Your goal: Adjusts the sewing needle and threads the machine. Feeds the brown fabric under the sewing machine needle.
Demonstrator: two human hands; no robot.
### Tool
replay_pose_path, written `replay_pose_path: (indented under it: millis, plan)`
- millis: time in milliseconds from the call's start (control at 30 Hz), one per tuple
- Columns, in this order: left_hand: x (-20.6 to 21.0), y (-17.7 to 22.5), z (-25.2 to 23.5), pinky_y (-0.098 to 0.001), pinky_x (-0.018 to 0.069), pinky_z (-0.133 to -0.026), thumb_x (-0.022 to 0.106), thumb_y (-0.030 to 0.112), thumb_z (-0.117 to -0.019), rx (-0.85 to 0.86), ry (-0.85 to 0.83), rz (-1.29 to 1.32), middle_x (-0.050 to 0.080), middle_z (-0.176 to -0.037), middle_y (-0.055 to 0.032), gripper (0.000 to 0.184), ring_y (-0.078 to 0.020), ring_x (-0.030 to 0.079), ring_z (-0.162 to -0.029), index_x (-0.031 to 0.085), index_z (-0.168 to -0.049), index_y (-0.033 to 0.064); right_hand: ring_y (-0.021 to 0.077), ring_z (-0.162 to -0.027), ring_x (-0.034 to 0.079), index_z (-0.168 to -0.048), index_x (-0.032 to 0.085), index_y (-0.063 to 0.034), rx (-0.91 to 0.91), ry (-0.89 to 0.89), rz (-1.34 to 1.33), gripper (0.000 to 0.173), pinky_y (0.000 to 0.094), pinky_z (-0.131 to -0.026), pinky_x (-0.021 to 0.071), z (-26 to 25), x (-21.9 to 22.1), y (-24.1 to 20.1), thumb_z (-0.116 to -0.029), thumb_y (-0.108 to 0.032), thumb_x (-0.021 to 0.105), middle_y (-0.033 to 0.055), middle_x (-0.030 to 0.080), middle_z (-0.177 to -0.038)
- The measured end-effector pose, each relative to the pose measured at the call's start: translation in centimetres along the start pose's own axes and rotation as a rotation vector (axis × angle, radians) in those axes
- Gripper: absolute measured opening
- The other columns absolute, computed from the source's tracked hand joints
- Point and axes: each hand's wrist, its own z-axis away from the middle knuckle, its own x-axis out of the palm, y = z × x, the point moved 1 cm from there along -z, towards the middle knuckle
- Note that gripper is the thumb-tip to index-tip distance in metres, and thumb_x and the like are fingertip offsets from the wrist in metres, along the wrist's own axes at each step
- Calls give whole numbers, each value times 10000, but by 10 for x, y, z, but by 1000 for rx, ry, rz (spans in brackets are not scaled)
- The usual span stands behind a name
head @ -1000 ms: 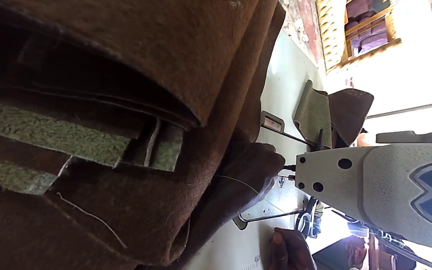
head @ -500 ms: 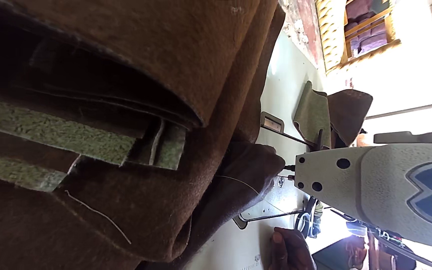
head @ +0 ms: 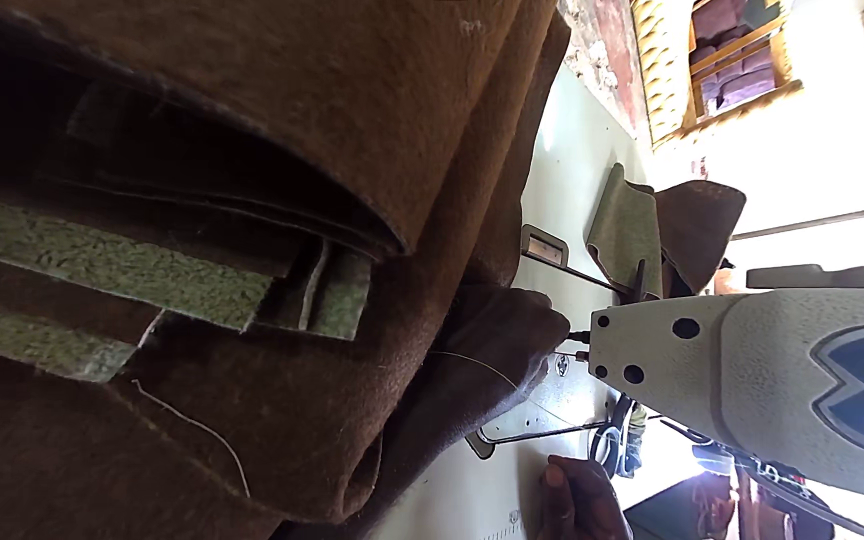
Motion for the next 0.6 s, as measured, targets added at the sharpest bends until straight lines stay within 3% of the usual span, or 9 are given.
replay_pose_path:
  millis: [600]
  plan:
    - [-2,1,-2,-239,477,-602,589,378,-974,0,-5,-9,574,-849,133,143,7,549,-711,715,-932,323,24,-719,621,-992,715,-72,3,-3,-10,155,146,-630,542,1,0,1,-1007,-207,639,-26,644,-870]
